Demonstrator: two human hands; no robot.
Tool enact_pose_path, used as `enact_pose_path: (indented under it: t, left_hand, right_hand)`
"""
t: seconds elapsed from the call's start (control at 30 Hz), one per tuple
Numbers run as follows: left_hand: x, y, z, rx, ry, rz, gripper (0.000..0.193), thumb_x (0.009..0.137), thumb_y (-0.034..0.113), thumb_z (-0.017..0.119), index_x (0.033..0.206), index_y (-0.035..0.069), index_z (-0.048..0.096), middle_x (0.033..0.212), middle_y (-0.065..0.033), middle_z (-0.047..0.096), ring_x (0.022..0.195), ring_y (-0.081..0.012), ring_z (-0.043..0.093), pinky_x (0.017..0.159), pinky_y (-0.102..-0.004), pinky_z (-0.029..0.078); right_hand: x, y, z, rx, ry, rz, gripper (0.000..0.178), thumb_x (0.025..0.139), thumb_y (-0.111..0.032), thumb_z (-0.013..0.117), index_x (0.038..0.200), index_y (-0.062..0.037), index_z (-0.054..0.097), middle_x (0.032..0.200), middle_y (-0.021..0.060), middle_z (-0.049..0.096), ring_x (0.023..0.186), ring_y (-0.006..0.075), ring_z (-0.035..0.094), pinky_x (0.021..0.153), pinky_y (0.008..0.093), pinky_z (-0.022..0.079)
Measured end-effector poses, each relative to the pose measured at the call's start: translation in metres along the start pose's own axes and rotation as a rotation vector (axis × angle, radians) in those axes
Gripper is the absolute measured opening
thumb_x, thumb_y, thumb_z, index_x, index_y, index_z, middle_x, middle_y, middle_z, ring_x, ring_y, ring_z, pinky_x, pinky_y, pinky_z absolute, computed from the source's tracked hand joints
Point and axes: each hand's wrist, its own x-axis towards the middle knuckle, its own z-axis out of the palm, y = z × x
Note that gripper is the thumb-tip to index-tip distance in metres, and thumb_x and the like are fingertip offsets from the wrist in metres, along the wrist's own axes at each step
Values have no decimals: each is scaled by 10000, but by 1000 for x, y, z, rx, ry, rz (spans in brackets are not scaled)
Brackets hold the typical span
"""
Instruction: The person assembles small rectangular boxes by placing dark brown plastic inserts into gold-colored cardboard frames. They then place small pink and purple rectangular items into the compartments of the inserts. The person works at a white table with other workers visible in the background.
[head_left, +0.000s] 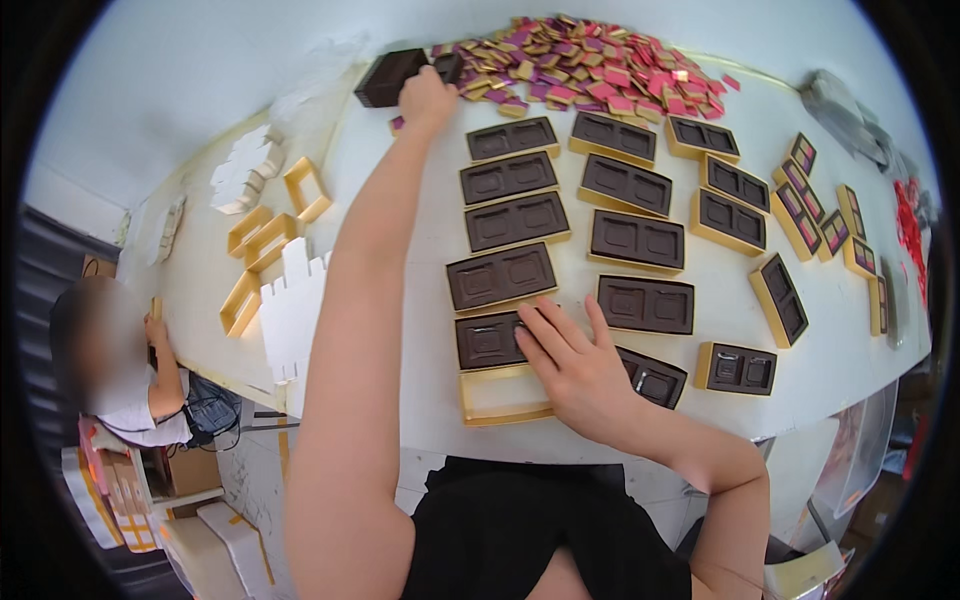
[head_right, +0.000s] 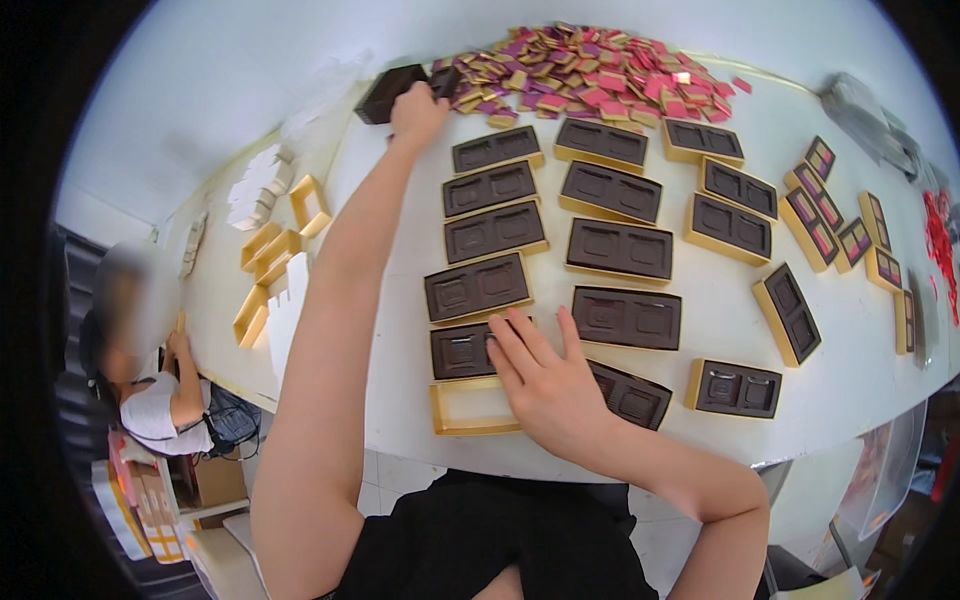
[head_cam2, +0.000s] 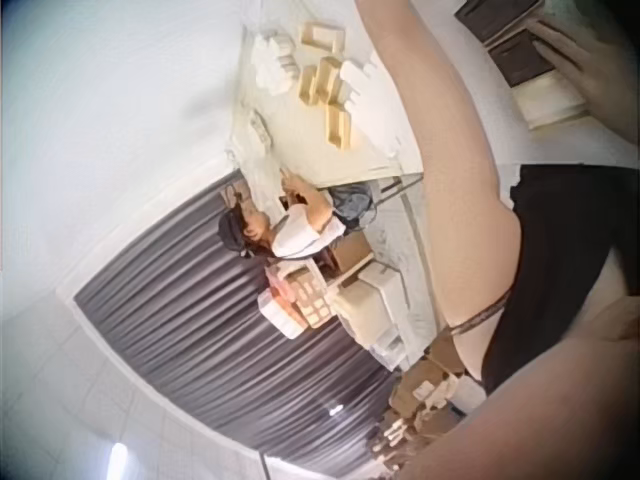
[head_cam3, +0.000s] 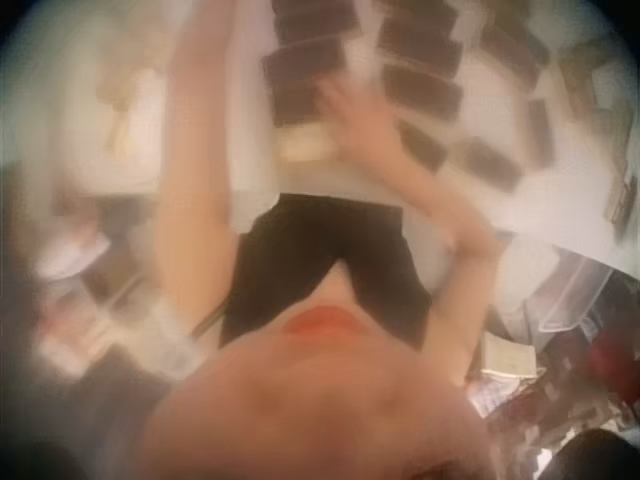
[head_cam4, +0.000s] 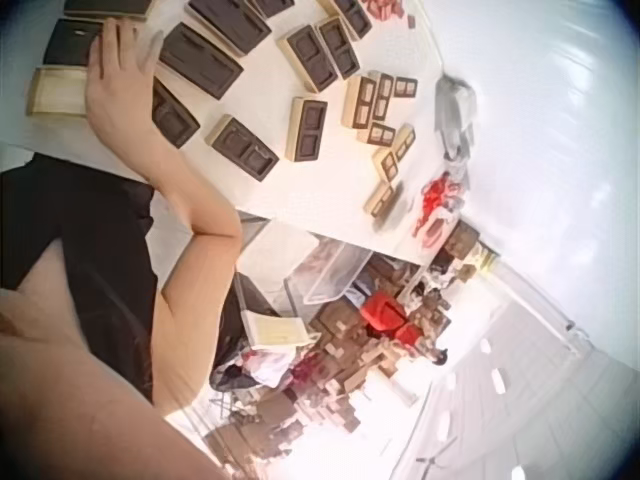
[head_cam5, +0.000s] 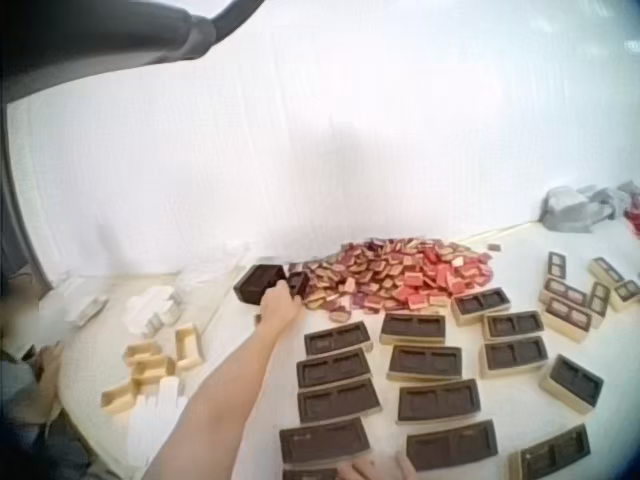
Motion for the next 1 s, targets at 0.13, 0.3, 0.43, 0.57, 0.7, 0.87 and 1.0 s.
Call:
enact_pose_path:
  t: [0.13,0.3,0.43,0.57,0.7,0.87,1.0]
  left_hand:
    - [-33,34,-55,-321,306,266,525,740,285,790,1114,-30,601,918,-197,711,859,-315,705,776,-391,557]
    - [-220,41,-190,-1111,-470,520,543,757,23,805,1247,42,569,1223,-64,612,1110,-171,600,943,-356,509]
    - [-300,44,-229,-696,-464,741,513,684,9,785,1178,56,653,1164,-96,681,1085,-259,652,899,-347,538]
    - [-325,39,-220,-807,-405,603,664,648,128,868,1249,33,602,1240,-107,647,1152,-273,622,911,-353,536]
    - [-352,18,-209,-607,-349,548,841,589,212,912,1328,68,534,1315,-116,563,1151,-260,585,924,-371,524]
    - [-372,13,-190,-698,-414,412,834,577,106,904,1324,82,535,1234,-92,556,1060,-248,595,814,-323,543]
    - [-379,15,-196,-725,-422,341,774,580,69,893,1288,103,584,1184,-77,554,997,-217,590,763,-315,543]
  right_hand:
    - [-4,6,4,23,23,46,424,813,-93,562,1202,70,610,1388,209,489,1362,331,405,1070,653,297]
    - [-6,21,-24,371,451,81,773,737,-276,781,1356,55,459,1441,201,438,1339,372,417,1089,510,349]
    - [8,9,-83,176,465,-114,813,764,-542,705,1357,-23,503,1429,239,439,1305,410,450,1051,453,395]
    - [3,-15,-82,53,-30,-58,669,751,-427,703,1294,-56,583,1250,152,555,1063,369,554,904,446,473]
    - [-3,-10,-66,-30,-5,-66,641,732,-317,738,1261,-6,555,1080,83,573,958,295,546,868,415,462]
    - [1,-31,-32,-45,-81,-125,650,725,-311,753,1247,17,546,1113,58,564,1063,247,508,896,377,423]
    - [-1,-32,-20,28,-129,-73,668,732,-216,757,1315,-1,510,1266,102,531,1137,313,497,971,449,429]
